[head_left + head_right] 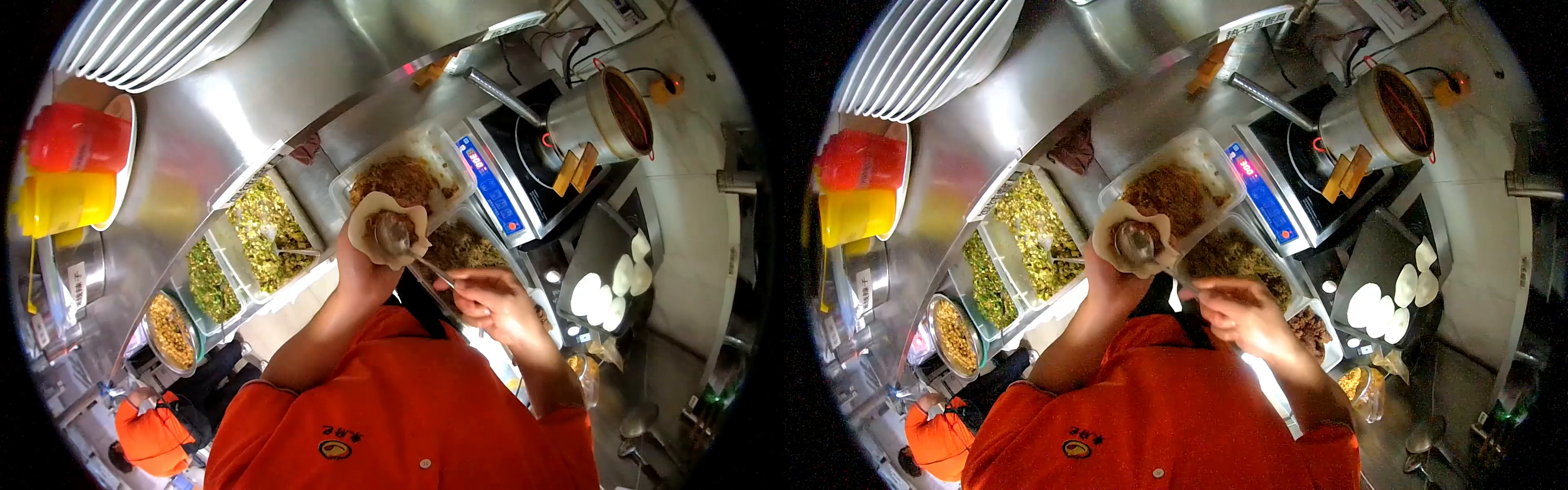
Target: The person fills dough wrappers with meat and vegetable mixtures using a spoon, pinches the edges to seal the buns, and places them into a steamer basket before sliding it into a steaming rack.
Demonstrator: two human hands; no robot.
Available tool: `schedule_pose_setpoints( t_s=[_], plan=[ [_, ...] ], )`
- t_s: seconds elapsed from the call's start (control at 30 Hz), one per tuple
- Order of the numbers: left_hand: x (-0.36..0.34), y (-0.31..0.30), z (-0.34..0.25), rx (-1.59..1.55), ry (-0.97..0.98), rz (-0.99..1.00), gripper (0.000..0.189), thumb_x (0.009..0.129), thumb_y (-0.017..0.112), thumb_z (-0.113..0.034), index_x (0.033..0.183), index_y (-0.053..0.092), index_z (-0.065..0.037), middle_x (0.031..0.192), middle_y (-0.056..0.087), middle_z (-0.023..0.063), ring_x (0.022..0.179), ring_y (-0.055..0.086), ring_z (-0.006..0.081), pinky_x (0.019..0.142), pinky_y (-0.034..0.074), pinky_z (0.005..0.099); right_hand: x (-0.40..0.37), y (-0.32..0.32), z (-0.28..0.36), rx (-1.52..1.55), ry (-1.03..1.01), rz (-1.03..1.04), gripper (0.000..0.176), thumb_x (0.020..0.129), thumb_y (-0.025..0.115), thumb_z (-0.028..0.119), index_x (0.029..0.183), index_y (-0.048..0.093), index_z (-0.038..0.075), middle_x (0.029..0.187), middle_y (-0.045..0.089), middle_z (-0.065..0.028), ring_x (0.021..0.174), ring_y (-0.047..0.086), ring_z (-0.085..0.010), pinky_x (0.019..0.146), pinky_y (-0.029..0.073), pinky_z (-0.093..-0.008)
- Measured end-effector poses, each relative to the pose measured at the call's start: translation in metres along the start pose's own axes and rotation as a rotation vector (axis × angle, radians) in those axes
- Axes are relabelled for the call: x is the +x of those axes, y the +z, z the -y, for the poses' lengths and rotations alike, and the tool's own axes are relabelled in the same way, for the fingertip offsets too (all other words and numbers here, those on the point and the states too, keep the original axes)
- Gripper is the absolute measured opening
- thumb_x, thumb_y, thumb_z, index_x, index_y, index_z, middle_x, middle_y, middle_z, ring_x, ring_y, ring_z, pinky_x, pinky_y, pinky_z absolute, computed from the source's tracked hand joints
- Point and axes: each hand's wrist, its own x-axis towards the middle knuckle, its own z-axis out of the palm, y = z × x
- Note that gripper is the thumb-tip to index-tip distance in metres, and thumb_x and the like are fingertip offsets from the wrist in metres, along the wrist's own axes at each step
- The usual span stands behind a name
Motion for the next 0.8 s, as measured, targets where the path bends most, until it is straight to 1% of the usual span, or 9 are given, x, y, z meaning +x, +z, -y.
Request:
schedule_pose_setpoints(
  t_s=[0.13, 0.23, 0.27, 0.37, 0.5, 0.63, 0.7, 0.77, 0.8],
  plan=[
    [-0.006, 0.023, 0.005, 0.006, 0.039, -0.178, 0.031, 0.110, 0.045, -0.033, 0.119, 0.060, -0.007, 0.114, 0.066, 0.0116, 0.100, 0.066, 0.0269, 0.088, 0.054, 0.0408, 0.013, 0.002, -0.011, -0.039, -0.055, -0.101, 0.031, 0.101, 0.060, -0.001, 0.131, 0.065, -0.003, 0.080, 0.060, -0.0024, 0.056, 0.043, -0.0039, 0.043, 0.034, -0.0190],
    [-0.006, 0.003, 0.006, 0.113, 0.079, -0.144, 0.036, 0.112, 0.042, -0.037, 0.124, 0.058, -0.008, 0.121, 0.065, 0.0084, 0.110, 0.064, 0.0239, 0.094, 0.052, 0.0404, 0.014, -0.007, -0.016, 0.025, -0.033, -0.129, 0.029, 0.103, 0.060, 0.002, 0.131, 0.066, -0.003, 0.075, 0.057, -0.0018, 0.056, 0.043, -0.0034, 0.043, 0.032, -0.0196],
    [-0.007, -0.002, -0.001, 0.061, -0.003, -0.093, 0.036, 0.112, 0.041, -0.035, 0.129, 0.057, -0.008, 0.124, 0.065, 0.0073, 0.118, 0.061, 0.0228, 0.098, 0.051, 0.0411, 0.015, -0.008, -0.017, 0.026, -0.031, -0.127, 0.029, 0.103, 0.060, 0.002, 0.131, 0.066, -0.003, 0.075, 0.057, -0.0018, 0.056, 0.043, -0.0034, 0.043, 0.032, -0.0196],
    [-0.002, -0.018, 0.005, -0.041, -0.053, -0.158, 0.039, 0.112, 0.040, -0.036, 0.132, 0.058, -0.008, 0.124, 0.065, 0.0086, 0.115, 0.063, 0.0246, 0.100, 0.052, 0.0428, 0.019, -0.003, -0.021, -0.089, 0.038, -0.104, 0.027, 0.104, 0.059, 0.006, 0.128, 0.066, -0.005, 0.071, 0.053, 0.0001, 0.055, 0.040, -0.0030, 0.043, 0.028, -0.0199],
    [0.006, -0.021, 0.008, -0.276, -0.077, -0.262, 0.040, 0.110, 0.044, -0.037, 0.129, 0.060, -0.006, 0.119, 0.066, 0.0115, 0.109, 0.065, 0.0281, 0.101, 0.052, 0.0453, 0.016, 0.003, -0.010, 0.111, 0.126, -0.034, 0.027, 0.104, 0.057, 0.008, 0.123, 0.066, -0.008, 0.066, 0.046, 0.0032, 0.051, 0.032, -0.0024, 0.043, 0.022, -0.0202],
    [0.006, -0.010, 0.010, -0.227, -0.014, -0.168, 0.037, 0.110, 0.043, -0.034, 0.127, 0.060, -0.006, 0.117, 0.066, 0.0116, 0.108, 0.064, 0.0287, 0.101, 0.052, 0.0459, 0.019, -0.006, -0.012, 0.088, 0.097, -0.081, 0.025, 0.103, 0.058, 0.010, 0.118, 0.068, -0.007, 0.067, 0.044, 0.0049, 0.051, 0.032, -0.0021, 0.043, 0.023, -0.0202],
    [0.009, -0.011, 0.014, -0.252, -0.042, -0.174, 0.039, 0.108, 0.042, -0.029, 0.131, 0.057, -0.001, 0.117, 0.066, 0.0162, 0.110, 0.064, 0.0309, 0.104, 0.052, 0.0465, 0.027, -0.015, -0.014, 0.057, 0.112, -0.084, 0.025, 0.103, 0.056, 0.010, 0.119, 0.067, -0.006, 0.067, 0.043, 0.0059, 0.050, 0.031, -0.0021, 0.042, 0.021, -0.0198],
    [0.009, -0.032, 0.014, -0.153, -0.014, -0.158, 0.038, 0.108, 0.041, -0.028, 0.130, 0.058, -0.002, 0.118, 0.066, 0.0154, 0.110, 0.064, 0.0312, 0.105, 0.051, 0.0473, 0.027, -0.028, -0.007, 0.206, 0.245, 0.126, 0.027, 0.103, 0.057, 0.010, 0.123, 0.065, -0.005, 0.066, 0.042, 0.0063, 0.049, 0.030, -0.0024, 0.041, 0.021, -0.0187],
    [0.007, -0.041, 0.011, -0.056, 0.017, -0.142, 0.036, 0.108, 0.041, -0.026, 0.128, 0.060, -0.002, 0.120, 0.066, 0.0147, 0.111, 0.064, 0.0315, 0.106, 0.051, 0.0480, 0.032, -0.041, -0.009, 0.192, 0.195, 0.228, 0.031, 0.105, 0.057, 0.014, 0.128, 0.063, -0.005, 0.065, 0.042, 0.0053, 0.048, 0.032, -0.0028, 0.040, 0.024, -0.0185]
  ],
)
